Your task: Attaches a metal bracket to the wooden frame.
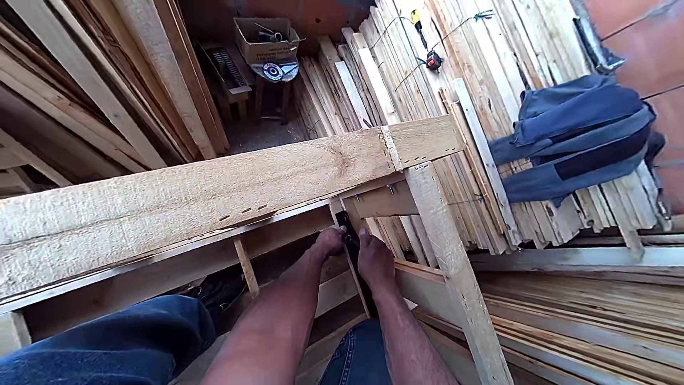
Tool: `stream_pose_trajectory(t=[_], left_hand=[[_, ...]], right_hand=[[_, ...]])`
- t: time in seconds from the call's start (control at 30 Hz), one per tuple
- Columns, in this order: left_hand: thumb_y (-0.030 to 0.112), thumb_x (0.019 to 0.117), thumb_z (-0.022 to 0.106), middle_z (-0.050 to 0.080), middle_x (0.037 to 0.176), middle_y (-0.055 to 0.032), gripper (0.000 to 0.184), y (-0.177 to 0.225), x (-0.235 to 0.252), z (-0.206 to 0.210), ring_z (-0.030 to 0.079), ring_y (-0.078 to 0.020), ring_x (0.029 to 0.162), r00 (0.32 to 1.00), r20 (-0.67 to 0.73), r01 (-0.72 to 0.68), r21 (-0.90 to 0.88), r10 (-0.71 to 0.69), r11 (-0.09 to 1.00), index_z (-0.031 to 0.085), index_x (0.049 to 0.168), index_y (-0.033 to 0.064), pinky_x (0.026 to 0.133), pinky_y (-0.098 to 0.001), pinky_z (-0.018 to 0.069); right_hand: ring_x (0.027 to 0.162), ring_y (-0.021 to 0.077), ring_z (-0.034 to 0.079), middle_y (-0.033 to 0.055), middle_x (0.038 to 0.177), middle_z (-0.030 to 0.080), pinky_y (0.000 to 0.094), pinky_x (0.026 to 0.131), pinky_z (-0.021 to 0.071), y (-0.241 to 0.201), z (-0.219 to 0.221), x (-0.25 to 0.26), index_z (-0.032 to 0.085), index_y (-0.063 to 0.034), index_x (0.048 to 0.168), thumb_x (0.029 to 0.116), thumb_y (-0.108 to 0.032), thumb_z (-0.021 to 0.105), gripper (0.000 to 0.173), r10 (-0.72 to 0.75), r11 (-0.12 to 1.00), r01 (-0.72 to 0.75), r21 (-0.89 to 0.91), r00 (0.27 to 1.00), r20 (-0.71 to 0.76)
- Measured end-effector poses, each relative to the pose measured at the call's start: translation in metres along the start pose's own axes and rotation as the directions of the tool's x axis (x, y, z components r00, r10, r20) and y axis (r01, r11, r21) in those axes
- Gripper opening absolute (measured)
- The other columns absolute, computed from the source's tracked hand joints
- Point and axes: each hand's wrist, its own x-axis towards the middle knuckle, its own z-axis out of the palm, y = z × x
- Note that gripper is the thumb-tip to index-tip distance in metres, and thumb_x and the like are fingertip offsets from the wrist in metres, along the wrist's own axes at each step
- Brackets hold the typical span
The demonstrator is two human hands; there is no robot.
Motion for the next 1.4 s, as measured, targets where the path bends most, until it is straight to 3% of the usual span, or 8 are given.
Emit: stream_pose_trajectory(t=[0.33,0.47,0.73,0.9,1.0,1.1,1.23,1.4], left_hand=[[0.009,0.1020,0.051,0.068,0.112,-0.0160,0.030,-0.003,-0.023,-0.024,0.070,-0.0247,0.088,0.959,0.283,0.048,-0.200,0.011,0.979,0.054,0.132,0.0049,0.076,-0.0428,0.0592],[0.025,0.1069,0.047,0.067,0.091,-0.0049,0.026,-0.006,-0.021,-0.030,0.052,-0.0104,0.055,0.965,0.262,0.023,-0.084,0.000,0.996,0.064,0.121,0.0116,0.048,-0.0252,0.0430],[0.044,0.1071,0.029,0.050,0.064,0.0015,0.045,-0.030,-0.034,0.012,0.032,-0.0085,0.043,0.997,0.077,0.056,-0.622,-0.010,0.781,0.061,0.091,0.0161,0.039,-0.0229,0.0261],[0.070,0.1036,0.015,0.056,0.072,-0.0048,0.077,-0.026,-0.031,0.041,0.045,-0.0169,0.054,0.969,-0.194,0.040,-0.485,-0.152,0.873,0.065,0.104,0.0119,0.049,-0.0349,0.0394],[0.071,0.1024,0.010,0.067,0.130,-0.0119,0.085,-0.031,-0.028,0.038,0.064,-0.0260,0.117,0.976,-0.207,-0.050,-0.490,-0.060,0.870,0.061,0.140,0.0139,0.097,-0.0530,0.0511],[0.065,0.1060,0.012,0.066,0.134,-0.0150,0.083,-0.023,-0.040,0.060,0.060,-0.0278,0.126,0.927,-0.359,-0.094,-0.494,-0.105,0.864,0.063,0.136,0.0077,0.106,-0.0547,0.0464],[0.048,0.1120,0.013,0.065,0.124,-0.0262,0.075,0.017,-0.058,0.078,0.060,-0.0358,0.119,0.874,-0.425,0.003,-0.480,-0.236,0.877,0.064,0.124,-0.0053,0.103,-0.0563,0.0449],[0.052,0.1101,0.033,0.068,0.097,-0.0068,0.051,-0.043,-0.035,0.077,0.063,-0.0154,0.077,0.955,-0.296,-0.201,-0.622,0.009,0.757,0.059,0.138,0.0188,0.067,-0.0347,0.0543]], right_hand=[[0.085,0.0379,0.070,0.0216,0.087,0.068,0.0580,0.071,0.0543,-0.002,-0.011,0.025,0.067,-0.0004,0.089,0.1106,-0.041,0.039,0.054,-0.096,0.995,0.096,0.001,0.987,0.130],[0.076,0.0317,0.067,0.0146,0.078,0.065,0.0530,0.066,0.0534,0.004,0.002,0.029,0.066,-0.0048,0.083,0.1090,-0.038,0.043,0.047,-0.098,0.988,0.098,0.122,0.995,-0.003],[0.071,0.0263,0.065,0.0103,0.073,0.062,0.0475,0.062,0.0526,0.004,0.001,0.034,0.063,-0.0071,0.079,0.1060,-0.030,0.051,0.037,-0.124,0.980,0.120,0.160,0.992,0.011],[0.071,0.0281,0.066,0.0117,0.074,0.062,0.0494,0.062,0.0522,0.004,-0.001,0.035,0.063,-0.0073,0.082,0.1068,-0.032,0.050,0.038,-0.113,0.977,0.104,0.188,0.993,0.034],[0.072,0.0280,0.065,0.0116,0.075,0.062,0.0494,0.063,0.0519,0.000,-0.005,0.036,0.062,-0.0072,0.083,0.1070,-0.033,0.050,0.038,-0.119,0.976,0.108,0.188,0.992,0.050],[0.065,0.0258,0.062,0.0089,0.069,0.059,0.0476,0.057,0.0493,0.010,0.010,0.042,0.060,-0.0093,0.077,0.1063,-0.036,0.049,0.041,-0.165,0.967,0.167,0.191,0.986,-0.024],[0.058,0.0247,0.057,0.0072,0.064,0.055,0.0487,0.051,0.0461,0.021,0.023,0.052,0.058,-0.0107,0.072,0.1046,-0.038,0.050,0.043,-0.223,0.948,0.247,0.200,0.965,-0.137],[0.068,0.0288,0.063,0.0118,0.071,0.060,0.0497,0.060,0.0508,0.002,-0.001,0.036,0.061,-0.0070,0.078,0.1073,-0.031,0.050,0.039,-0.162,0.964,0.158,0.214,0.987,0.001]])
